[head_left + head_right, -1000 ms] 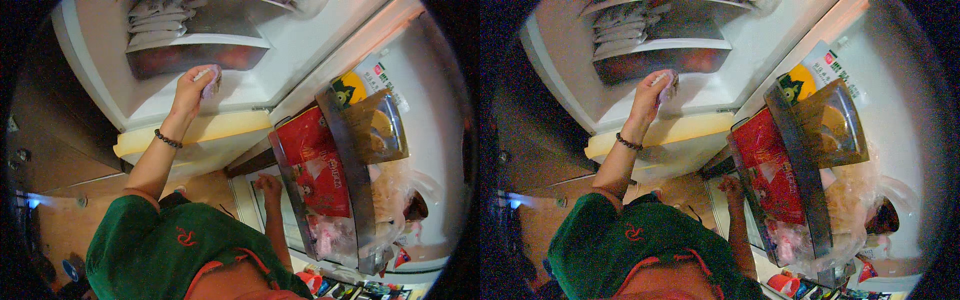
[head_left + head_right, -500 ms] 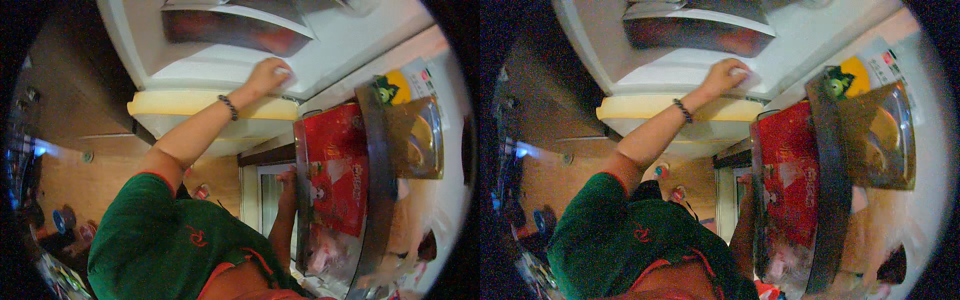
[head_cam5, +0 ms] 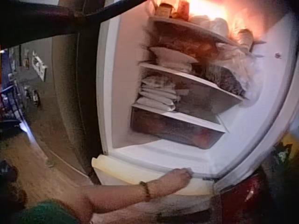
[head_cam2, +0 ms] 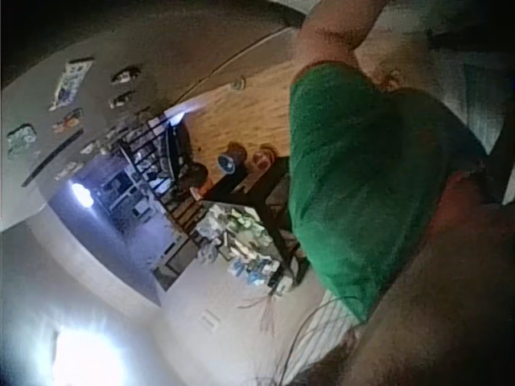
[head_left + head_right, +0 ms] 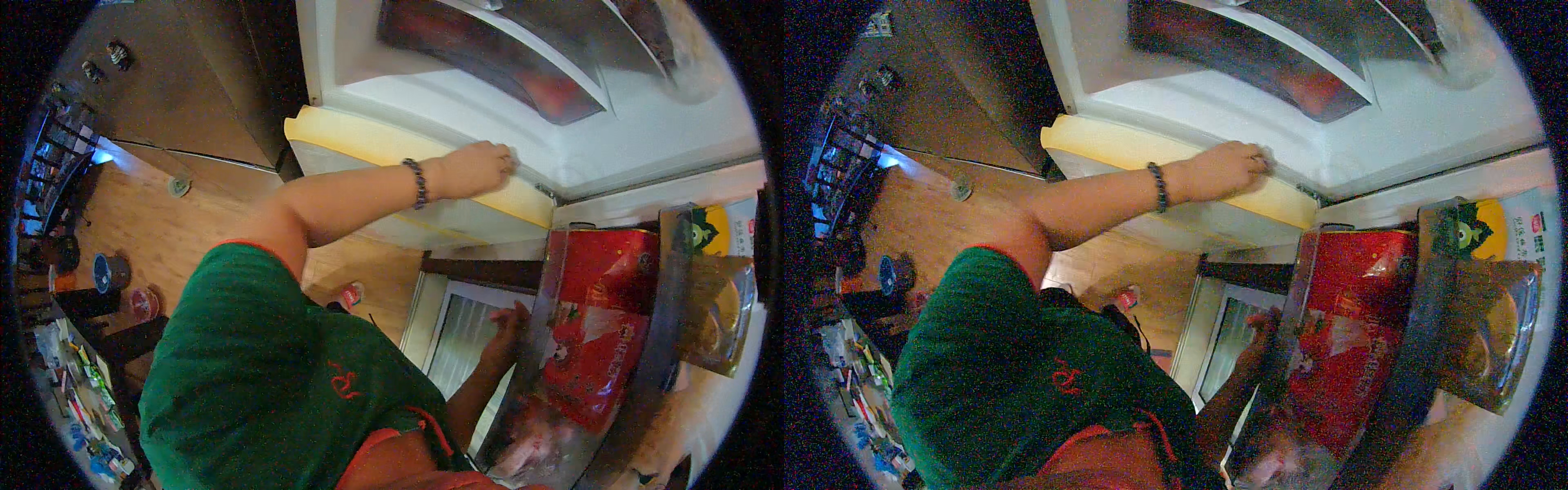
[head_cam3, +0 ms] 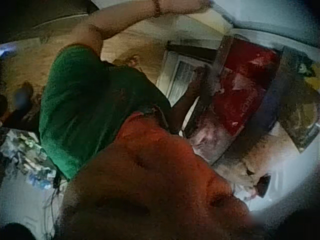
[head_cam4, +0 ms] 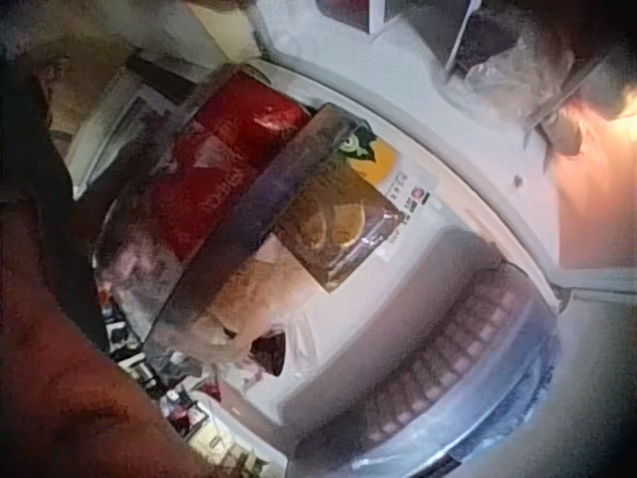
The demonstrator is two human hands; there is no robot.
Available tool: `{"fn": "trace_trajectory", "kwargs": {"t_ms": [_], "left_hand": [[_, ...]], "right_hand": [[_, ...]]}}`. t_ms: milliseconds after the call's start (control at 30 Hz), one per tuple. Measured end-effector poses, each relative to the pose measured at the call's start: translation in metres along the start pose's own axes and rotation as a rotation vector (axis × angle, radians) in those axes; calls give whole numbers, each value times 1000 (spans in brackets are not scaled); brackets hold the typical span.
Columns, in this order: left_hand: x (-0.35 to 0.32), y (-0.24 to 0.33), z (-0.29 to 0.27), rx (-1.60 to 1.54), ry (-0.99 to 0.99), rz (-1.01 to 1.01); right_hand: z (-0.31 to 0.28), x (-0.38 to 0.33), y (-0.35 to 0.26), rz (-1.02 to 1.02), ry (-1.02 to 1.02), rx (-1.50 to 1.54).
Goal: The person organizes the contents of a refrigerator by moving various food packages and containers between shelves and the door compartments. They handle items such as green packages, a blue bag, and a yellow container, rearranging them to fit better.
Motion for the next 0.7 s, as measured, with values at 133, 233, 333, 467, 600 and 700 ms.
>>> {"fn": "trace_trajectory", "kwargs": {"t_ms": [133, 233, 333, 467, 600, 700], "left_hand": [[-67, -24, -53, 49, -42, -146], [-118, -42, -90, 108, -29, -306], [-159, -58, -142, 198, -43, -425], [-217, -66, -191, 345, -117, -592], [-254, -26, -219, 197, -4, -772], [-291, -1, -230, -105, 197, -884]], "right_hand": [[5, -3, -2, -2, 77, 66], [4, 0, -2, -41, 55, 64], [17, -5, -4, -46, 104, 56], [50, -11, -3, 11, 45, -13], [132, -37, -7, 15, -148, -24], [201, -64, 2, -14, -346, -98]]}}
Point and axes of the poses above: each hand's wrist, its own x-axis towards the middle knuckle, its own z-axis out of the palm, y = z × x, the point moved 1 cm from there along x, towards the middle knuckle, and after that the axes turned 3 degrees about y, right-handed, at the moved point
